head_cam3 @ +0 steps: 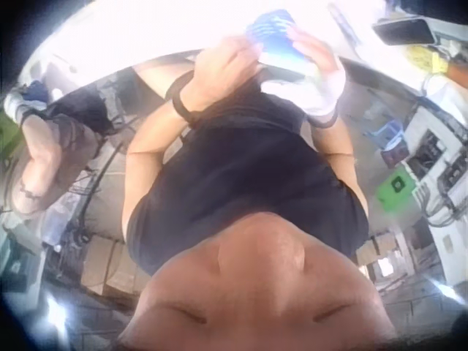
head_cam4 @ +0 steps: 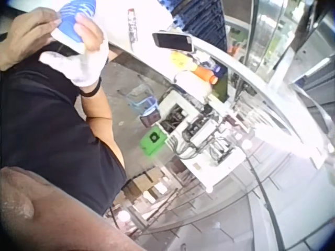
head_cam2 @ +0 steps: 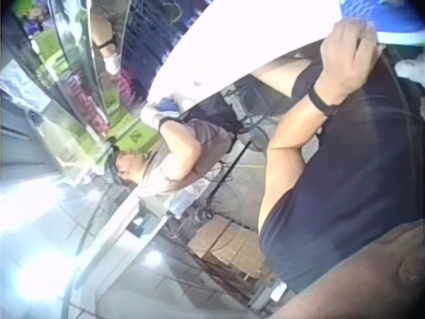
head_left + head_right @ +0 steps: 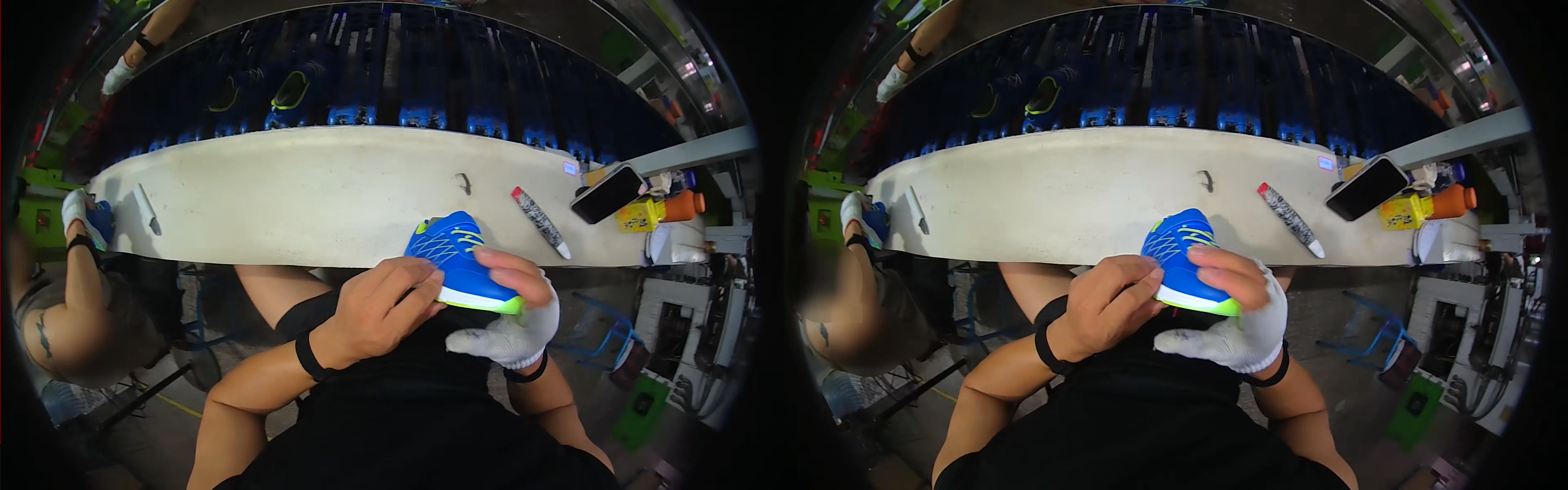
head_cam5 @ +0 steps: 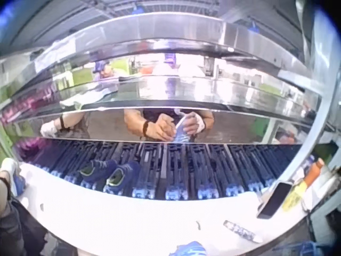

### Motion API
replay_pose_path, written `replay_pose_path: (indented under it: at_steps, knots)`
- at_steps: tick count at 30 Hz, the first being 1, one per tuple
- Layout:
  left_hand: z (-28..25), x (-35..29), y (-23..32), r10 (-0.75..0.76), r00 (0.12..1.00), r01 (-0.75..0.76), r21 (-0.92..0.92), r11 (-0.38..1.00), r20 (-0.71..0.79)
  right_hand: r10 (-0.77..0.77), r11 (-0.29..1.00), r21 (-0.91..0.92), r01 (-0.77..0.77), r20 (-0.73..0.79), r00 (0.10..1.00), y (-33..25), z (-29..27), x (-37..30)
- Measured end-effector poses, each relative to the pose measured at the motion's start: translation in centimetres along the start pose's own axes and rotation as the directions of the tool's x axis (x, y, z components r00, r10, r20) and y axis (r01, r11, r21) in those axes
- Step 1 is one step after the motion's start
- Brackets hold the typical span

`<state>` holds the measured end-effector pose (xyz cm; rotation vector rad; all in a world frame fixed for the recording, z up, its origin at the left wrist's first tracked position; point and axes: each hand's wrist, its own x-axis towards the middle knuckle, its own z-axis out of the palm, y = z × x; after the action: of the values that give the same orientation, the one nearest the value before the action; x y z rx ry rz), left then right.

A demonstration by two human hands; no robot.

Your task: Manually checking and fitting shoe uppers to soles on a factory assembly line.

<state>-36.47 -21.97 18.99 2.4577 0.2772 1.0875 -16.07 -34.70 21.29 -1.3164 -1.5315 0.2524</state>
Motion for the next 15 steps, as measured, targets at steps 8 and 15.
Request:
replay_pose_path:
  at_steps: [8, 15]
  knots:
    - [0.3, -0.9, -0.1, -0.012, 0.998, 0.003, -0.138, 0.99, -0.068, 0.144, 0.988, 0.046, -0.148, 0.072, 0.987, -0.4, -0.2, 1.3]
    - [0.5, -1.3, -2.5, 0.063, 0.998, -0.063, -0.235, 0.97, -0.007, -0.066, 0.994, 0.097, 0.051, 0.155, 0.986, 1.2, -0.6, 2.1]
